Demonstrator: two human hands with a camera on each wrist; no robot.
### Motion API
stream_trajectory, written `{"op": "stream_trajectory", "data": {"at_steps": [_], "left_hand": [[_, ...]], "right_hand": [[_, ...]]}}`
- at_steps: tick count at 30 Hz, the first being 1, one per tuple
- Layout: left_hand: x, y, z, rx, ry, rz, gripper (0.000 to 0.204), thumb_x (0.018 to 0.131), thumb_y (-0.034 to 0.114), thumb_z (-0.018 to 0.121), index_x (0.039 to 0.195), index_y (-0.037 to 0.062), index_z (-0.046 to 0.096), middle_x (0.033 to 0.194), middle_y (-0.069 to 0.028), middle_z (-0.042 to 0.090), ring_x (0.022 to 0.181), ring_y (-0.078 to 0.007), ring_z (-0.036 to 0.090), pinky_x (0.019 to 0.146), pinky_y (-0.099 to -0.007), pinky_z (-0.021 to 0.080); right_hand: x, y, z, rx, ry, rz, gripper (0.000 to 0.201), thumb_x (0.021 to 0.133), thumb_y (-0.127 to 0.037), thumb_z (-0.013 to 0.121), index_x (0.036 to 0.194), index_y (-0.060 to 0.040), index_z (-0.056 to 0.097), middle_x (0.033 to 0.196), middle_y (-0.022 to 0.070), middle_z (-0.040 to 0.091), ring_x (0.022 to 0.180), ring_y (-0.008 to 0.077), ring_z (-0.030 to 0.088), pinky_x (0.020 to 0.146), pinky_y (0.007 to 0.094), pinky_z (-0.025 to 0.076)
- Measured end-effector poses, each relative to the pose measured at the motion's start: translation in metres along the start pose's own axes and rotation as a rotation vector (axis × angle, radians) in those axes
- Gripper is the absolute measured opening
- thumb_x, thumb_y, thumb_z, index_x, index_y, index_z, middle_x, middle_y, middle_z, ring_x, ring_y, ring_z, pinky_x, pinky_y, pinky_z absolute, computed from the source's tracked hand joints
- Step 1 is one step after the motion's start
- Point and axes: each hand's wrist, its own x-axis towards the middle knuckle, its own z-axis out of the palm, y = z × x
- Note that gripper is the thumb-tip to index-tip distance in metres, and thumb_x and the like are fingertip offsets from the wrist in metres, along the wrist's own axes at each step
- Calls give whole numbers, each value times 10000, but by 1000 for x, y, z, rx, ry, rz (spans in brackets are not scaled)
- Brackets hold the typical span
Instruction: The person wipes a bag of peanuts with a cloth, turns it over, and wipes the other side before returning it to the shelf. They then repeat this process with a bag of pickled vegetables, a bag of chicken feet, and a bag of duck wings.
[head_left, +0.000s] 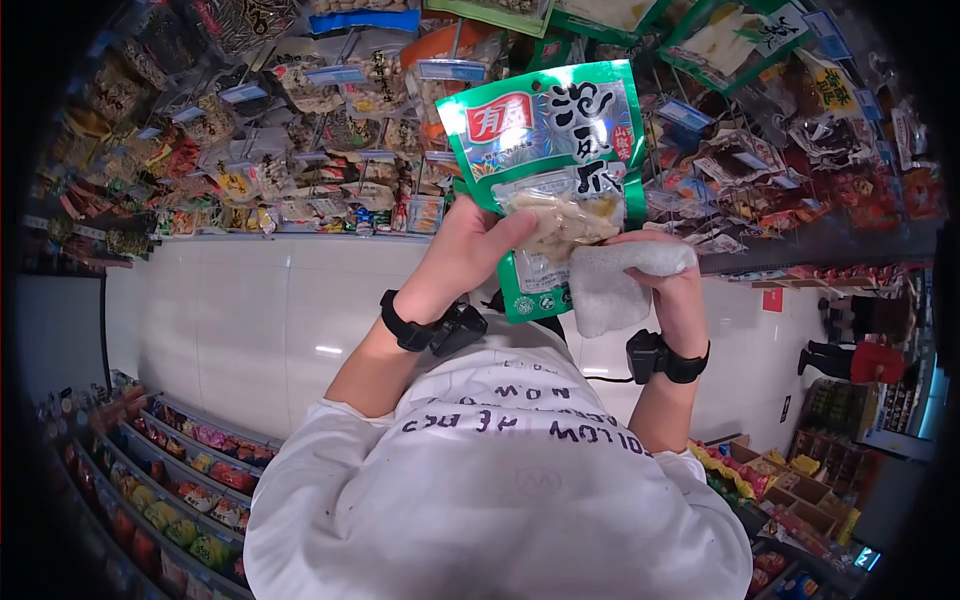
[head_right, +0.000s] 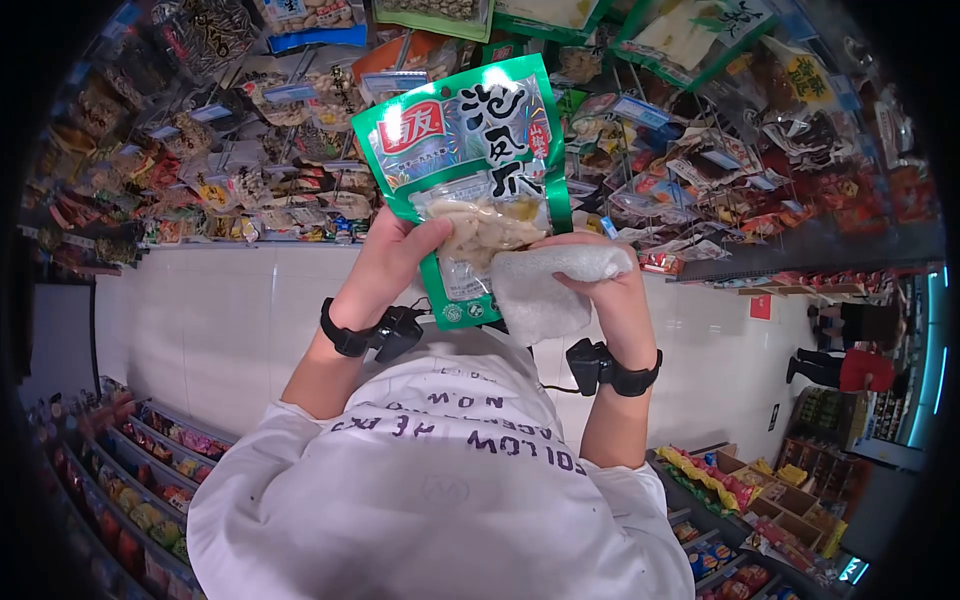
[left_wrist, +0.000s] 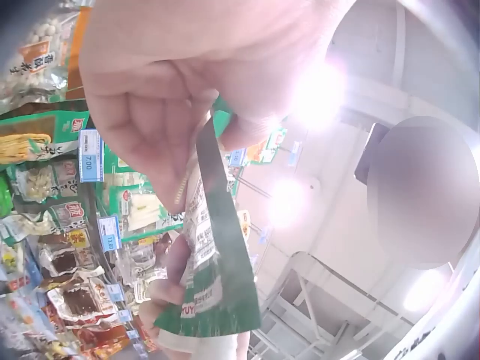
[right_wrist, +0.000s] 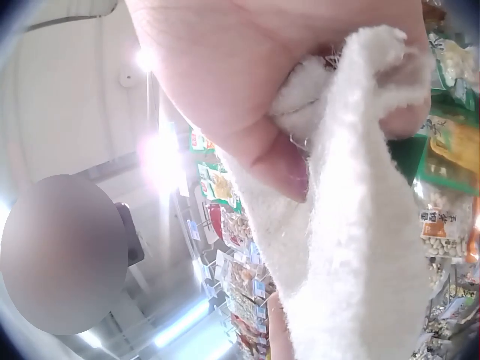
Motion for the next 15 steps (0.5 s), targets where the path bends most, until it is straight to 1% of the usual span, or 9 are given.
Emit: {"op": "stream_trajectory", "data": {"at_steps": [3, 5, 6, 8, 10, 11, 12, 14, 15], "left_hand": [[-7, -5, 13, -41, 42, 13, 299, 946, 89, 591, 1222, -25, 593, 1139, -72, 668, 1000, -116, 614, 881, -293, 502], [-10, -7, 21, -64, 57, 36, 294, 936, 77, 598, 1210, -30, 600, 1113, -72, 678, 983, -115, 619, 879, -292, 502], [-11, -11, 25, -18, 72, 7, 293, 935, 91, 599, 1200, -34, 604, 1095, -70, 683, 968, -112, 624, 871, -285, 502], [-9, -19, 34, 33, 71, -2, 293, 934, 104, 599, 1190, -38, 608, 1076, -69, 688, 952, -109, 628, 863, -278, 502], [-6, -36, 46, 75, 124, 100, 309, 939, 160, 587, 1169, -44, 617, 1035, -65, 698, 917, -102, 636, 852, -266, 501], [-4, -44, 49, 76, 120, 41, 361, 960, 231, 574, 1223, -16, 596, 1107, -75, 680, 972, -119, 636, 860, -280, 502], [1, -44, 61, 84, 99, 51, 361, 960, 231, 574, 1223, -16, 596, 1107, -75, 680, 972, -119, 636, 860, -280, 502], [7, -46, 91, -389, 171, -134, 399, 970, 257, 579, 1289, 20, 555, 1210, -78, 639, 1063, -145, 619, 887, -305, 500], [11, -51, 100, -388, 140, -132, 418, 986, 259, 571, 1338, 43, 508, 1280, -72, 599, 1134, -175, 593, 936, -332, 487]], "right_hand": [[-12, 8, -4, 72, -30, 42, 275, 739, 19, 668, 1007, 1, 724, 990, 65, 719, 924, 148, 653, 840, 285, 485], [-18, 11, -8, 97, -9, 19, 267, 749, 22, 665, 1011, 5, 717, 996, 64, 717, 914, 149, 654, 846, 285, 489], [-21, 12, -12, 98, -1, 1, 267, 749, 22, 665, 1011, 5, 717, 996, 64, 717, 914, 149, 654, 846, 285, 489], [-25, 12, -23, 20, -59, 1, 264, 774, 25, 654, 1031, 3, 708, 1008, 63, 713, 917, 147, 653, 851, 284, 494], [-34, 14, -39, 24, -68, -35, 260, 799, 27, 641, 1051, 0, 700, 1014, 57, 711, 928, 143, 651, 838, 275, 491], [-39, 15, -48, -65, -136, -53, 257, 805, 23, 639, 1054, 0, 697, 1012, 52, 709, 926, 136, 648, 825, 273, 490], [-44, 15, -57, -154, -199, -67, 255, 810, 19, 637, 1057, -1, 695, 1009, 48, 707, 923, 129, 645, 812, 270, 489], [-59, 19, -73, -105, -190, -59, 260, 815, 13, 624, 1068, 0, 687, 997, 36, 702, 911, 108, 631, 794, 262, 483], [-68, 25, -84, -75, -123, -17, 268, 824, 8, 619, 1085, 0, 679, 1000, 33, 699, 905, 100, 624, 790, 262, 483]]}}
